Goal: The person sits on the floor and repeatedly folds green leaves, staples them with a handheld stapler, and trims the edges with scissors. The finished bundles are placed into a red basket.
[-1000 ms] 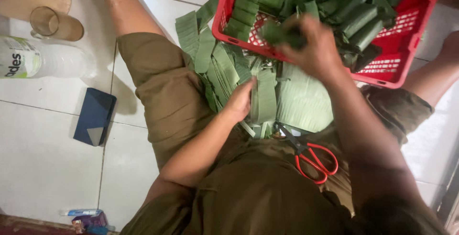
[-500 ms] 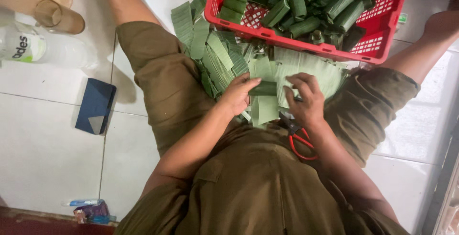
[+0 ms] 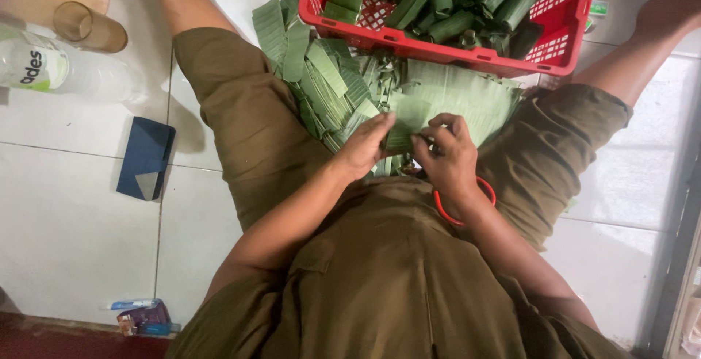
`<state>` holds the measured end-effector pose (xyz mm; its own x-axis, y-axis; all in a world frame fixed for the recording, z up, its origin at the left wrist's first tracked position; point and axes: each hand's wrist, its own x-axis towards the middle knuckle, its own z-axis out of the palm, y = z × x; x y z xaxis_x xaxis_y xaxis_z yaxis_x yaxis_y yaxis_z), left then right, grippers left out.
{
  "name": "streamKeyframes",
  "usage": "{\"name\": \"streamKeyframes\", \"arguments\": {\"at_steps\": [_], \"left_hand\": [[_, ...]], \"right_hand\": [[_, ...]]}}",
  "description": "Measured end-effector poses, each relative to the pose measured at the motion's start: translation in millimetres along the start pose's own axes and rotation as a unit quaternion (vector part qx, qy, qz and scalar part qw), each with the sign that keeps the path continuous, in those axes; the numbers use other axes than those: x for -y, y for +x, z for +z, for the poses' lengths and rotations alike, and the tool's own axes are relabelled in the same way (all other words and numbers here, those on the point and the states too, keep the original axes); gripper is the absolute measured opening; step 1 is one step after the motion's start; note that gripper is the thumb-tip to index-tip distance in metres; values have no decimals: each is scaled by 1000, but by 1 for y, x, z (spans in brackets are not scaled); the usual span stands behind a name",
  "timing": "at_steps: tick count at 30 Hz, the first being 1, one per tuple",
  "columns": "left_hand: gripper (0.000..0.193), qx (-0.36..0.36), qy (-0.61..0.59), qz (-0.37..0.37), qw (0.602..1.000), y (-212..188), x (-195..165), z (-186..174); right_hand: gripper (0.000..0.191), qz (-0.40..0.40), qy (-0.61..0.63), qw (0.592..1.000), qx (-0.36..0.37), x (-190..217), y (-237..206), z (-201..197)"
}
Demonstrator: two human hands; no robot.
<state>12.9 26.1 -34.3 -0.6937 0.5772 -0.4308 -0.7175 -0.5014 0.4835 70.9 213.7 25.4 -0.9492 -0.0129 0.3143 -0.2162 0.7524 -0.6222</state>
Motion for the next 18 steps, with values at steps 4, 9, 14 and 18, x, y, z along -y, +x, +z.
{"name": "streamKeyframes", "arguments": {"at_steps": [4,9,14,18], "left_hand": [[34,27,97,2,995,-6,2,-6],[27,-47,83,-22,995,8,4,-12],[17,-72,77,-36,994,10,2,-17],[23,-14,14,4,1000,7,-1,-19]], "right_hand": [[21,69,62,995,46,0,13,5],[45,-25,-13,999,-29,14,1,1],[49,-183,-65,981,27,19,0,-1],[38,-121,18,992,19,15,-2,8]]}}
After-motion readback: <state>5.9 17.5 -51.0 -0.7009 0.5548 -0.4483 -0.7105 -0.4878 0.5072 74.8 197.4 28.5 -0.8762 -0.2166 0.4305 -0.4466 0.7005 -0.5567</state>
